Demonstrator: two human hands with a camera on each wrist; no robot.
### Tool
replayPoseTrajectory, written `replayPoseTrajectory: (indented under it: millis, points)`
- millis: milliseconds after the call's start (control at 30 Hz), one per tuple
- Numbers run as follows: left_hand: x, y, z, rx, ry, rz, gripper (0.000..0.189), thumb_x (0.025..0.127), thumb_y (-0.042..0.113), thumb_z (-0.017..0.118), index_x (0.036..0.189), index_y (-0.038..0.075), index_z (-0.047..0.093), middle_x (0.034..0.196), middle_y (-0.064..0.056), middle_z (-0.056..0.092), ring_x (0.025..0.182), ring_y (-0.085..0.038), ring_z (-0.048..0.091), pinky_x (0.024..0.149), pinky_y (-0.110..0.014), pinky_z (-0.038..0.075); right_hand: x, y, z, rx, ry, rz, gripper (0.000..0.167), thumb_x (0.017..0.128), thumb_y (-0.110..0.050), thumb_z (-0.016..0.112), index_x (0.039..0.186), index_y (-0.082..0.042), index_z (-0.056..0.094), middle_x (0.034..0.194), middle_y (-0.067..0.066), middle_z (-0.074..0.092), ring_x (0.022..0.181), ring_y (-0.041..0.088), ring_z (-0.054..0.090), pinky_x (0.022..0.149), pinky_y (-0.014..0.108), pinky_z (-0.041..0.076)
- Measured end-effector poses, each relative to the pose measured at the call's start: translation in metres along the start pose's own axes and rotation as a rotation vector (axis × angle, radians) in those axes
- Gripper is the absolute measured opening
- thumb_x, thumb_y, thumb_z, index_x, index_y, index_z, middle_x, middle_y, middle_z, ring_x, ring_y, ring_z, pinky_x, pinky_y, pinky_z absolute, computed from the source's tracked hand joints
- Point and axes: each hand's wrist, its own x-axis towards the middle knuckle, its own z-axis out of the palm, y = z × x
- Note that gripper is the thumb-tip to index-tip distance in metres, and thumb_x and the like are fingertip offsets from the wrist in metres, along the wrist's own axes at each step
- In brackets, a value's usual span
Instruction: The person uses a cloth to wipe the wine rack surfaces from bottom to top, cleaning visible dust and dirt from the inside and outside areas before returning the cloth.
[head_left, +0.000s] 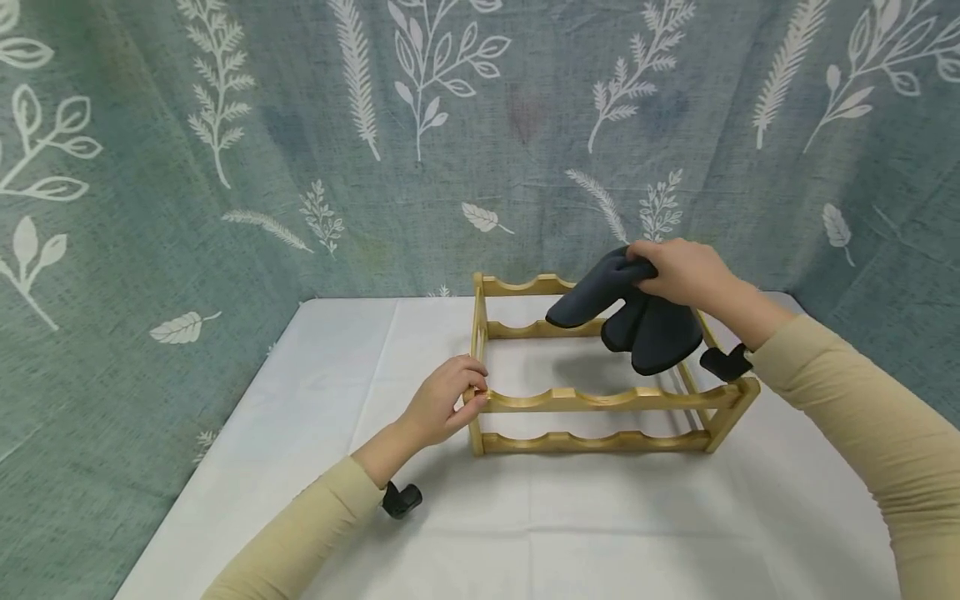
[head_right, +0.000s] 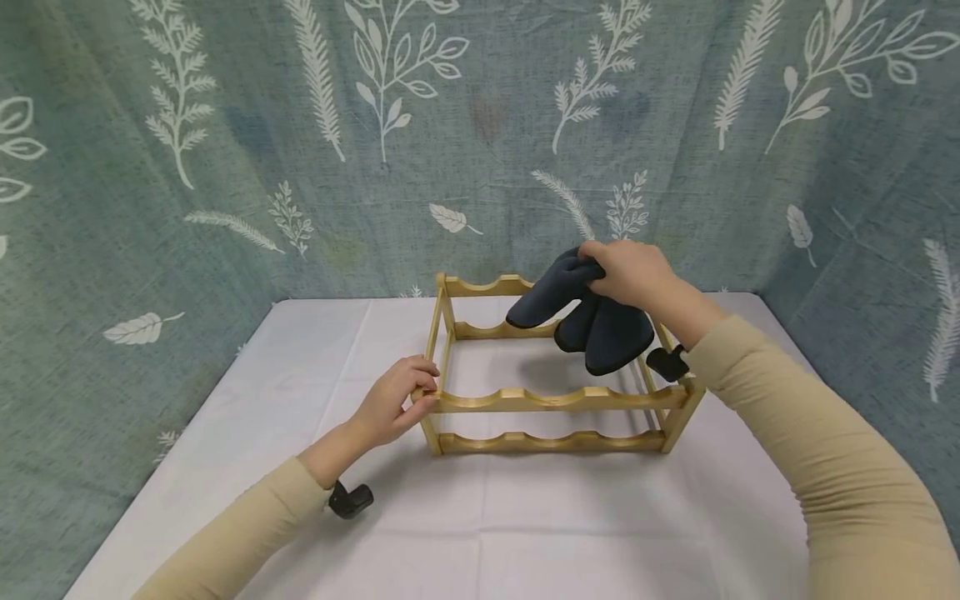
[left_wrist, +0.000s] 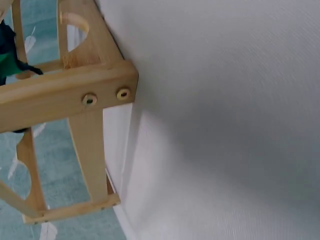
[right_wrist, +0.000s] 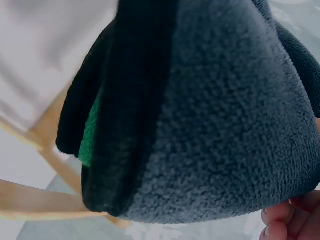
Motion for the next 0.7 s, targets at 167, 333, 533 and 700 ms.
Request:
replayPoseTrajectory:
  millis: [167, 333, 533, 700]
  points:
    - [0.002, 0.0, -0.009, 0.084, -0.034, 0.027, 0.035, 0.097, 0.036, 0.04, 0.088, 0.006, 0.055, 0.096, -0.007, 0.058, 0.092, -0.021, 0.056, 0.088, -0.037, 0.045, -0.033, 0.002, -0.023, 0.098, 0.15, 0.016, 0.036, 0.085, -0.016, 0.063, 0.119, -0.009, 0.052, 0.108, 0.022, 0.06, 0.077, 0.035, 0.059, 0.06, 0.046, 0.045]
    - [0.001, 0.001, -0.014, 0.106, -0.068, -0.035, 0.039, 0.096, 0.041, 0.04, 0.09, 0.006, 0.056, 0.104, -0.009, 0.06, 0.099, -0.023, 0.057, 0.089, -0.036, 0.044, -0.069, 0.016, -0.045, 0.17, 0.29, 0.073, 0.037, 0.087, -0.015, 0.061, 0.122, -0.006, 0.051, 0.106, 0.028, 0.058, 0.082, 0.04, 0.057, 0.062, 0.049, 0.043]
    - [-0.004, 0.003, -0.017, 0.095, -0.091, -0.099, 0.044, 0.095, 0.044, 0.039, 0.101, 0.004, 0.057, 0.114, -0.012, 0.058, 0.108, -0.026, 0.053, 0.095, -0.038, 0.041, -0.11, 0.046, -0.056, 0.17, 0.445, 0.209, 0.037, 0.085, -0.008, 0.062, 0.118, 0.002, 0.05, 0.089, 0.032, 0.054, 0.061, 0.027, 0.052, 0.05, 0.033, 0.037]
    - [-0.013, 0.004, -0.023, 0.107, -0.083, -0.13, 0.045, 0.096, 0.043, 0.039, 0.105, 0.002, 0.057, 0.115, -0.012, 0.057, 0.11, -0.027, 0.052, 0.095, -0.039, 0.041, -0.14, 0.076, -0.047, 0.269, 0.592, 0.231, 0.031, 0.084, -0.001, 0.06, 0.111, 0.01, 0.05, 0.075, 0.011, 0.05, 0.048, -0.004, 0.033, 0.043, 0.016, 0.024]
